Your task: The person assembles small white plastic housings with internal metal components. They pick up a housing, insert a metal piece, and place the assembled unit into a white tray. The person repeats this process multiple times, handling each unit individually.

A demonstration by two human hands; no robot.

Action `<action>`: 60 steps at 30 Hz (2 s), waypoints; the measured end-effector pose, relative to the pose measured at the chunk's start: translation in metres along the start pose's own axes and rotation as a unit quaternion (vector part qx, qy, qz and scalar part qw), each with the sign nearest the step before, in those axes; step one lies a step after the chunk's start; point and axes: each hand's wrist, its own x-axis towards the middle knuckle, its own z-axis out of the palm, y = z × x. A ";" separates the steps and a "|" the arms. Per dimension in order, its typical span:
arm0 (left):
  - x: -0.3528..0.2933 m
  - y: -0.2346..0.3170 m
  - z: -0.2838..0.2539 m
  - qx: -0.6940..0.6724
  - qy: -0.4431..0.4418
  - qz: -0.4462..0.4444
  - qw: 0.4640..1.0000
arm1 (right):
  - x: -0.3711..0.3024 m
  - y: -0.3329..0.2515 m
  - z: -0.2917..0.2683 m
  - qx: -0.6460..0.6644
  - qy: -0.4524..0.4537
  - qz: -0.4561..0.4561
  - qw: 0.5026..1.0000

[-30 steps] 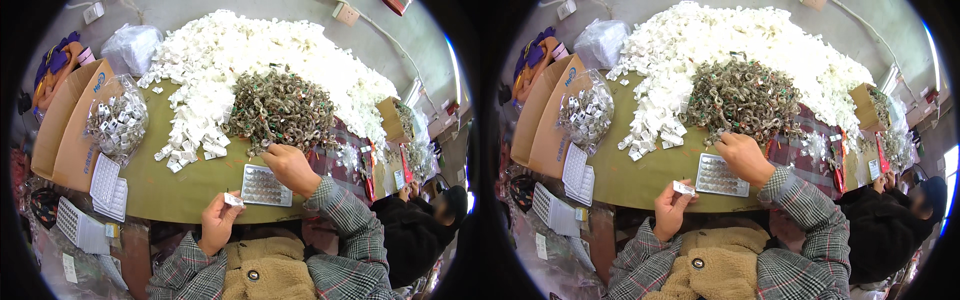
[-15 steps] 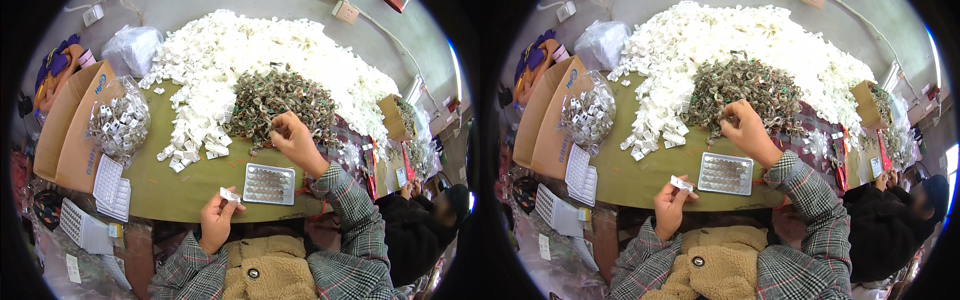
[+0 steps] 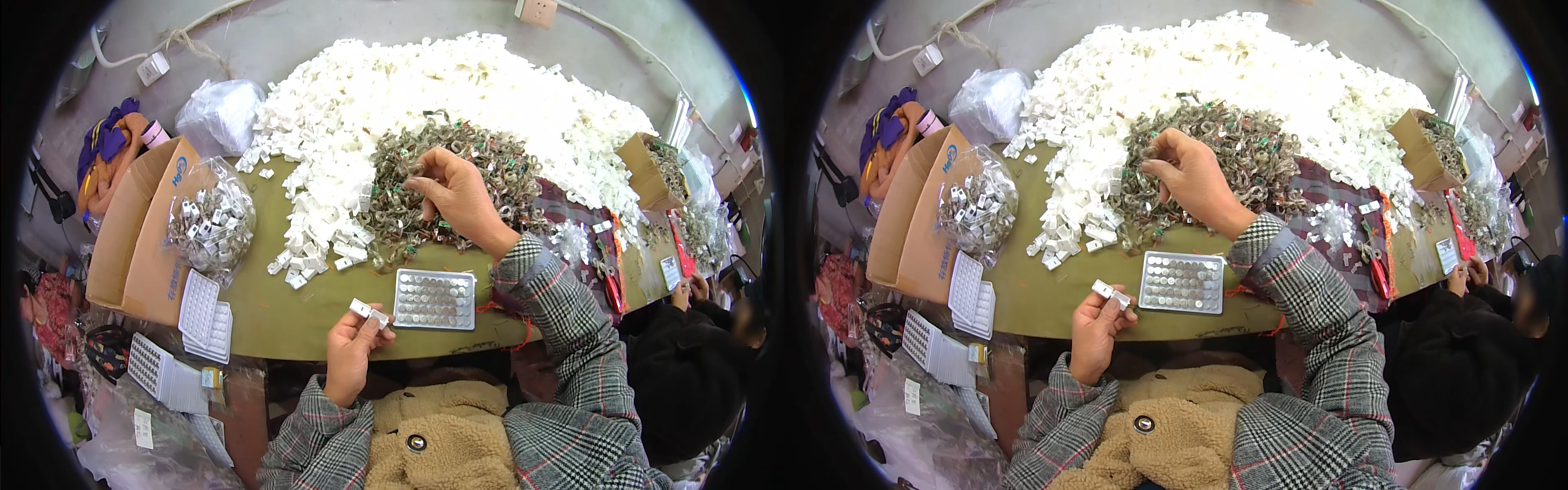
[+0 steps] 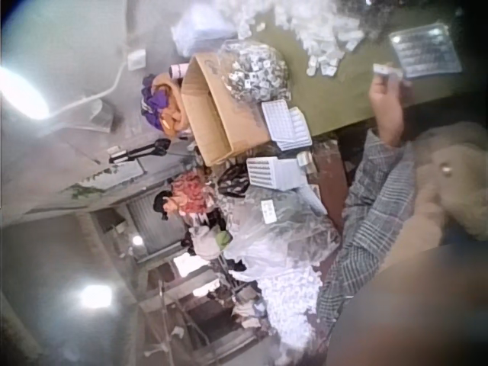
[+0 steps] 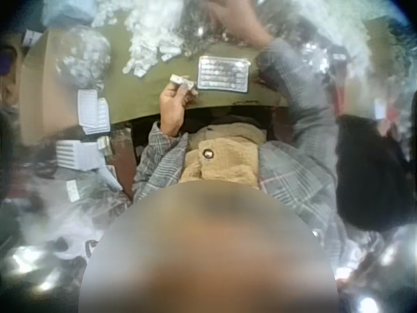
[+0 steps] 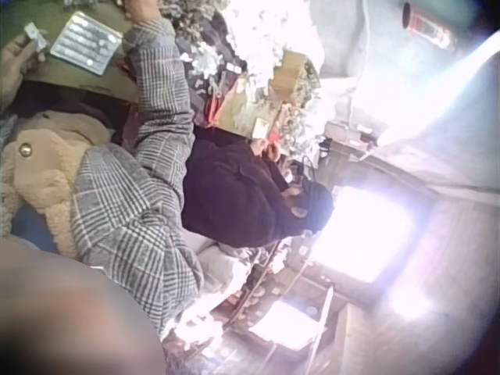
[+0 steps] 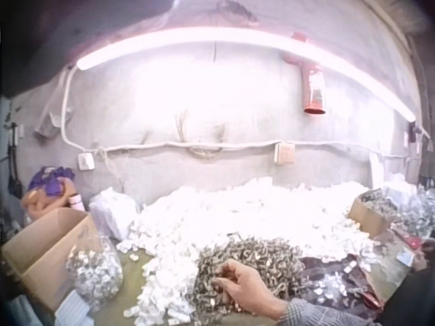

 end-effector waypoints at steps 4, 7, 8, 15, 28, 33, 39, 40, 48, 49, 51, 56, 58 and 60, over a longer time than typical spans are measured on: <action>0.000 0.001 0.002 0.000 -0.006 -0.004 1.000 | -0.007 0.002 0.016 -0.099 -0.122 0.130 0.979; -0.001 0.003 0.004 -0.030 -0.010 -0.004 0.999 | -0.016 -0.003 0.017 -0.006 -0.031 0.024 0.999; -0.002 0.005 0.004 -0.042 -0.011 -0.006 0.999 | -0.022 -0.005 0.021 -0.057 -0.078 0.033 0.995; -0.011 0.007 0.002 -0.252 -0.164 -0.066 0.952 | -0.132 -0.035 0.037 -0.155 -0.196 -0.072 0.965; -0.028 -0.006 0.007 -0.234 -0.237 -0.063 0.941 | -0.198 -0.015 0.026 -0.040 -0.124 0.012 0.991; -0.039 0.002 0.022 0.045 -0.198 -0.021 0.979 | -0.194 -0.015 0.023 -0.004 -0.050 0.052 0.997; -0.041 0.008 0.031 0.119 -0.212 -0.036 0.969 | -0.195 -0.004 0.033 0.126 -0.018 0.118 0.985; -0.041 0.007 0.031 0.130 -0.216 -0.038 0.967 | -0.196 -0.003 0.032 0.046 -0.041 0.076 0.995; -0.041 0.007 0.023 0.085 -0.245 -0.068 0.963 | -0.195 -0.004 0.026 0.156 -0.114 0.178 0.965; -0.040 0.007 0.022 0.070 -0.259 -0.067 0.961 | -0.195 -0.003 0.026 0.172 -0.130 0.205 0.955; -0.040 0.009 0.021 0.031 -0.287 -0.054 0.956 | -0.196 0.000 0.028 0.249 -0.121 0.245 0.929; -0.040 0.012 0.020 0.006 -0.248 -0.119 0.961 | -0.201 0.003 0.040 0.293 -0.005 0.178 0.939; -0.039 0.012 0.020 0.011 -0.249 -0.151 0.957 | -0.201 0.004 0.043 0.316 -0.005 0.200 0.927; -0.039 0.011 0.020 0.018 -0.229 -0.144 0.962 | -0.200 0.004 0.043 0.353 0.012 0.218 0.910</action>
